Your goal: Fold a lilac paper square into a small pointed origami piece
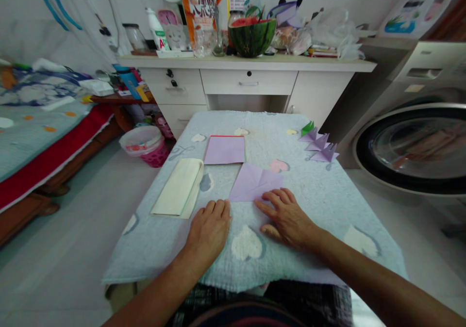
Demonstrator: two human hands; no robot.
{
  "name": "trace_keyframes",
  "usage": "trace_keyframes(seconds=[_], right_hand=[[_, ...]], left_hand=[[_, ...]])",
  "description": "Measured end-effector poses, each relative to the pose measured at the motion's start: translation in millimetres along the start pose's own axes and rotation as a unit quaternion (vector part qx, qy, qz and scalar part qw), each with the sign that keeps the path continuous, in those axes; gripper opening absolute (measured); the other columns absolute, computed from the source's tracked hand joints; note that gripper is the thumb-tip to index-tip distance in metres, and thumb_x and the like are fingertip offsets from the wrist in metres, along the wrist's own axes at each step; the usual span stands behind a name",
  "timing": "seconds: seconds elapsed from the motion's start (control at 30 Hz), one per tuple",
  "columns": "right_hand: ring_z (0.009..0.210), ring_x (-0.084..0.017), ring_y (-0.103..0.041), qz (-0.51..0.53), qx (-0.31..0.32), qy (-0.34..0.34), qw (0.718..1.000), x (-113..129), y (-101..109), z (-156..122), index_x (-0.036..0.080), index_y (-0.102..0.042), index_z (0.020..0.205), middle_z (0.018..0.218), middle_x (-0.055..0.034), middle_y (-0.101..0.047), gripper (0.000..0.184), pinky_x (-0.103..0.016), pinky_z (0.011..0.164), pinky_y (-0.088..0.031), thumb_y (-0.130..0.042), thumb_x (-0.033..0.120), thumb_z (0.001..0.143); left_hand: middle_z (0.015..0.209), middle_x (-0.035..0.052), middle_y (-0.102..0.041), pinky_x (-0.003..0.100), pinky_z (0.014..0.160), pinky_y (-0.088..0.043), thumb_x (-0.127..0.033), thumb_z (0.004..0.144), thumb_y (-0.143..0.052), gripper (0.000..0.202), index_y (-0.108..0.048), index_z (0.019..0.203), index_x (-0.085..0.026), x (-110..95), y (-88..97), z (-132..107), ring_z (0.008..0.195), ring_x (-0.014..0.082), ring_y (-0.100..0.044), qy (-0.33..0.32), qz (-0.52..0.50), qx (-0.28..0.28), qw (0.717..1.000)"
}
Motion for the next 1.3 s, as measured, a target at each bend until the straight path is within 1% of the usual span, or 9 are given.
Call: trace_keyframes(seconds=[0.27,0.37,0.43,0.57,0.67,0.87,1.03,1.2,1.3], right_hand=[[0.103,-0.029,-0.05,0.024,-0.019,-0.037,0.999,-34.9,13.0,-28.3,0.018,-0.065,0.117,0.109,-0.0122,-0.063,0.036,-0.05,0.095,-0.037,-0.05,0.041,0.094],[0.1,-0.025,-0.053,0.05,-0.042,-0.071,0.995,-48.4,18.4,-24.7,0.019,-0.07,0.094,0.102,-0.0101,-0.064,0.027,-0.045,0.093,-0.038,-0.047,0.034,0.096],[0.103,-0.027,-0.052,0.047,-0.073,-0.108,0.99,-54.0,18.2,-14.3,0.019,-0.068,0.099,0.108,-0.0115,-0.063,0.023,-0.045,0.093,-0.038,-0.054,0.034,0.092],[0.109,-0.035,-0.047,0.022,-0.056,-0.202,0.977,-59.1,3.9,11.1,0.016,-0.067,0.104,0.116,-0.0149,-0.059,0.032,-0.051,0.092,-0.037,-0.067,0.037,0.08],[0.11,-0.034,-0.046,0.051,-0.05,-0.226,0.971,-57.1,-7.3,21.6,0.019,-0.067,0.097,0.114,-0.0129,-0.059,0.026,-0.052,0.092,-0.037,-0.069,0.035,0.076],[0.11,-0.027,-0.048,0.159,-0.134,-0.159,0.965,-48.4,-4.4,19.2,0.021,-0.064,0.081,0.109,-0.0085,-0.059,0.005,-0.047,0.097,-0.035,-0.061,0.017,0.08],[0.101,-0.023,-0.054,0.222,-0.175,-0.07,0.957,-40.3,8.7,18.0,0.021,-0.057,0.081,0.096,-0.007,-0.063,0.009,-0.042,0.093,-0.04,-0.054,0.013,0.082],[0.104,-0.025,-0.057,0.24,-0.188,-0.036,0.952,-33.3,16.0,15.9,0.023,-0.053,0.084,0.093,-0.0067,-0.065,0.007,-0.047,0.097,-0.04,-0.051,0.017,0.082],[0.119,-0.028,-0.054,0.24,-0.186,-0.025,0.953,-35.6,22.4,9.7,0.023,-0.053,0.1,0.107,-0.0079,-0.064,0.022,-0.055,0.11,-0.027,-0.05,0.021,0.078]], left_hand=[[0.099,0.0091,-0.062,0.039,0.076,-0.048,-0.022,0.091,-0.054,0.032,-0.058,0.121,-0.012,3.4,2.3,0.4,0.094,0.0262,-0.055,0.004,-0.02,0.018,1.0],[0.099,0.0086,-0.06,0.042,0.083,-0.048,-0.024,0.09,-0.055,0.023,-0.063,0.109,-0.015,5.8,12.5,4.9,0.094,0.0266,-0.055,0.01,-0.053,0.014,0.998],[0.101,0.0087,-0.059,0.043,0.086,-0.048,-0.022,0.088,-0.055,0.016,-0.064,0.099,-0.016,5.3,19.9,11.3,0.097,0.0266,-0.055,0.017,-0.086,0.004,0.996],[0.129,0.0099,-0.051,0.041,0.098,-0.047,-0.018,0.085,-0.057,0.034,-0.055,0.119,-0.018,-6.4,26.4,32.9,0.114,0.0255,-0.054,0.008,-0.185,-0.023,0.982],[0.14,0.0119,-0.045,0.038,0.099,-0.048,-0.016,0.084,-0.058,0.051,-0.044,0.133,-0.017,-21.4,19.7,53.3,0.12,0.0241,-0.054,-0.018,-0.262,0.011,0.965],[0.124,0.011,-0.058,0.035,0.095,-0.049,-0.015,0.079,-0.061,0.066,-0.036,0.139,-0.017,-34.7,7.3,80.0,0.112,0.0224,-0.06,-0.006,-0.321,0.01,0.947],[0.098,0.0029,-0.062,0.031,0.084,-0.051,-0.013,0.081,-0.057,0.029,-0.063,0.108,-0.021,-37.4,6.2,80.9,0.09,0.0181,-0.064,-0.016,-0.313,0.001,0.95],[0.104,0.0026,-0.059,0.028,0.083,-0.05,-0.011,0.082,-0.054,0.022,-0.065,0.097,-0.022,-39.5,15.5,80.9,0.093,0.016,-0.063,-0.022,-0.317,-0.023,0.948],[0.096,0.0008,-0.062,0.027,0.083,-0.049,-0.005,0.081,-0.049,0.022,-0.061,0.09,-0.021,-42.8,25.0,79.2,0.091,0.0152,-0.062,-0.046,-0.336,-0.031,0.94]])
Point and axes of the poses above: each hand's wrist, its own z-axis towards the middle knuckle, its own y-axis out of the back of the hand, x = y × z, the point moved 4 cm from there along z, towards the middle knuckle
